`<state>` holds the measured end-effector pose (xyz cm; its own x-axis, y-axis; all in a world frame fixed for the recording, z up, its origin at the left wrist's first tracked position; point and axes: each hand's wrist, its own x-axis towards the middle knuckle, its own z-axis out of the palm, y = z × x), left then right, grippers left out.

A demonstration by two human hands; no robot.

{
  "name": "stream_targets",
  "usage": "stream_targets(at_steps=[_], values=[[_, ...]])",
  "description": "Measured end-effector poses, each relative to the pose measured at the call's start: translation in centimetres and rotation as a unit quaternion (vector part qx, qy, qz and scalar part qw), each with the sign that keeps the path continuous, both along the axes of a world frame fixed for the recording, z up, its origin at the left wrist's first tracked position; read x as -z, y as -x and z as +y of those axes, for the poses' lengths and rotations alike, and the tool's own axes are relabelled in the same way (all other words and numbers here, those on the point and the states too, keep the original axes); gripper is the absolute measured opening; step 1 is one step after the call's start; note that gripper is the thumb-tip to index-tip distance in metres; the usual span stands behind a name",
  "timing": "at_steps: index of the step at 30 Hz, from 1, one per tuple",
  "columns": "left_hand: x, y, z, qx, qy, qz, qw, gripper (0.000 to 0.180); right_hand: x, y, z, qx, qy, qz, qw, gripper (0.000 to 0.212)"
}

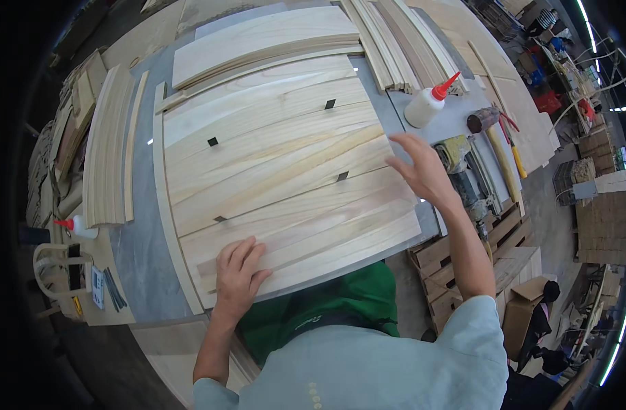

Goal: Applying wood glue to wooden slats and securing them to a wooden frame using a pneumatic nail gun.

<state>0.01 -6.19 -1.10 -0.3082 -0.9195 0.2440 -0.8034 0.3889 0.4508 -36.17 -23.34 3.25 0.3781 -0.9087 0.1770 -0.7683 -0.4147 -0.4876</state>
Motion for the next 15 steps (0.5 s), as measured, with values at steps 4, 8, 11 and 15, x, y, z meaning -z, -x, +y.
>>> stream_targets(at_steps=[4,8,11,15], values=[[0.4,-0.2,0.2,-0.006,0.008,0.007,1.0,0.049,-1.5,-4.5,-3.1,0.034,-0.018,-0.103,0.994,0.029],[0.2,-0.3,0.6,-0.023,0.005,-0.001,1.0,0.049,-1.4,-5.0,-7.9,0.107,0.087,-0.127,0.982,0.022],[0.4,0.0,0.5,-0.022,0.008,0.003,1.0,0.05,-1.5,-3.1,-15.9,0.196,0.219,-0.021,0.955,0.025],[0.4,0.1,0.4,-0.025,0.015,0.001,1.0,0.051,1.1,-1.0,-22.3,0.31,0.026,0.18,0.933,0.025]])
